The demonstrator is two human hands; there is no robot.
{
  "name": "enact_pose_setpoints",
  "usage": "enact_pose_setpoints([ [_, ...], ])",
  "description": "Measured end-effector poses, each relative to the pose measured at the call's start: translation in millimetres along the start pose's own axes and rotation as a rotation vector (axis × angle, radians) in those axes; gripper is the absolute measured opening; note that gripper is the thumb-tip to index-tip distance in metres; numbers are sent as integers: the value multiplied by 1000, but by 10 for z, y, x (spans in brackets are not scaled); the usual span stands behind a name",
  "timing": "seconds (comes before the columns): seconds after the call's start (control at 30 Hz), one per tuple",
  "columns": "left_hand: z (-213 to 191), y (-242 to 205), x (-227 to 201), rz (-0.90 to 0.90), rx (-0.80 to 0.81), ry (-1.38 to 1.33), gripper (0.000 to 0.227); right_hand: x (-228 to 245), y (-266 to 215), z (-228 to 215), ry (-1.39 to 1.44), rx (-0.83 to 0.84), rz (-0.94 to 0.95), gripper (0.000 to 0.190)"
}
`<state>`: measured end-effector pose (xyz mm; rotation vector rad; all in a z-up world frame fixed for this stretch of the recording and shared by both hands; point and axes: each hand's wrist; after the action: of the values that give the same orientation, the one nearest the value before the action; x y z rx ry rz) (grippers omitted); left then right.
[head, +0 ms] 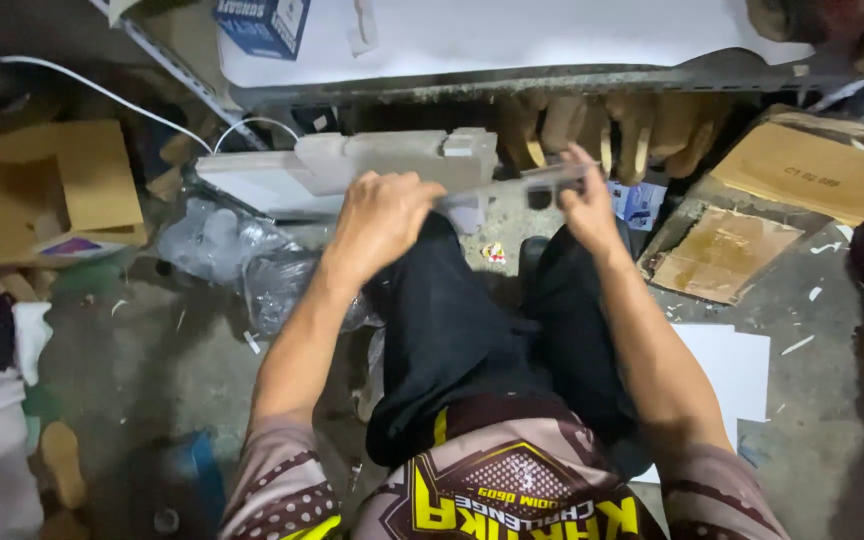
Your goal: The person assembles a flat cardboard box by folding along pre-scored lines and inserting tabs into slots. They use a white rectangular piece as a guide or template during folding and then remove it. The person handles multiple cardboard pieces and folds them into box shapes.
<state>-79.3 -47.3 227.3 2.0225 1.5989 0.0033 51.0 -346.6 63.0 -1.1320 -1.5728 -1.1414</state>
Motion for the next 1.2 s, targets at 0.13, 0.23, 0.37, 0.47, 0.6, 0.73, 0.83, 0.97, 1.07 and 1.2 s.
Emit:
enact_pose_setpoints([
  [0.13,-306,-101,-866,181,-134,-10,24,-989,202,-748,226,-181,100,64],
  [0.23,-283,-459,-1469,283,-132,-73,22,-650,-4,-1165,238,-134,318,56],
  [0.37,252,-1006,-1767,228,-27,-210,29,-166,-15,-1504,272,-14,803,51],
  [0.47,211,-1194,-1732,168,106,-407,49,-247,-191,-1624,296,96,880,39],
  [0.6,72,-1612,-1317,-310,46,-741,29,-324,-178,-1672,94,147,725,42],
  [0.73,235,-2506,-670,-905,419,-555,62,-428,-152,-1659,295,174,733,44],
  [0.83,465,-2988,-514,-1411,510,-597,73,-559,-120,-1645,277,155,756,46],
  [0.97,961,-3404,-387,-1785,-128,-1110,73,-526,-113,-1508,550,172,653,44],
  [1.07,1048,-3187,-398,-1675,-540,-1410,31,-319,-31,-1430,560,61,612,48],
  [1.2,1055,-3139,-379,-1603,-698,-1501,5,-317,22,-1587,540,56,558,50],
])
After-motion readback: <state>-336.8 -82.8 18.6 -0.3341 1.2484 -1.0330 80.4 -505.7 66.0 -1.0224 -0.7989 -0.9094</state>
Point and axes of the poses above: each hand's wrist, its own y-axis towards the middle knuckle, its own z-axis out of the palm, x = y × z, and after that the axes turned 12 degrees about -x, right-handed
